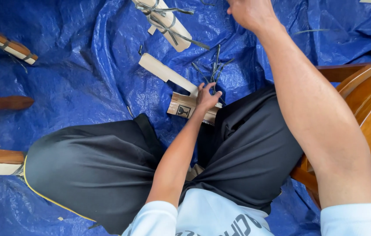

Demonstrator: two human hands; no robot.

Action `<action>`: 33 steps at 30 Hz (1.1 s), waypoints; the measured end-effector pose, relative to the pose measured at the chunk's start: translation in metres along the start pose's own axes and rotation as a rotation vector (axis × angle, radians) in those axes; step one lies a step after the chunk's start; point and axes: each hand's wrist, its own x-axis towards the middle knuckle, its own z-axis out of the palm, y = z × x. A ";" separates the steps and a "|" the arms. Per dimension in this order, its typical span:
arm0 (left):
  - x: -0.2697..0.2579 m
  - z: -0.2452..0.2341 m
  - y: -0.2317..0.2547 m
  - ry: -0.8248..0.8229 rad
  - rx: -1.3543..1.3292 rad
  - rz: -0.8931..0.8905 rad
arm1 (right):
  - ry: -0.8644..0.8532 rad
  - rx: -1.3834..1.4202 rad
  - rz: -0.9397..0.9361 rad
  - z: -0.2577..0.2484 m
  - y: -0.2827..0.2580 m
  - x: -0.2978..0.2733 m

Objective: Wrapping protective foam around the legs of wooden chairs and tables and securing them with twine.

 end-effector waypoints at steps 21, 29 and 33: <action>-0.062 -0.070 -0.003 0.503 -0.452 0.025 | 0.025 0.584 0.163 -0.041 -0.053 0.003; -0.066 -0.063 -0.033 0.470 -0.593 0.006 | -0.054 0.564 0.178 -0.052 -0.066 0.001; -0.090 -0.084 0.001 0.621 -0.371 0.037 | -0.120 0.516 0.223 -0.057 -0.072 -0.002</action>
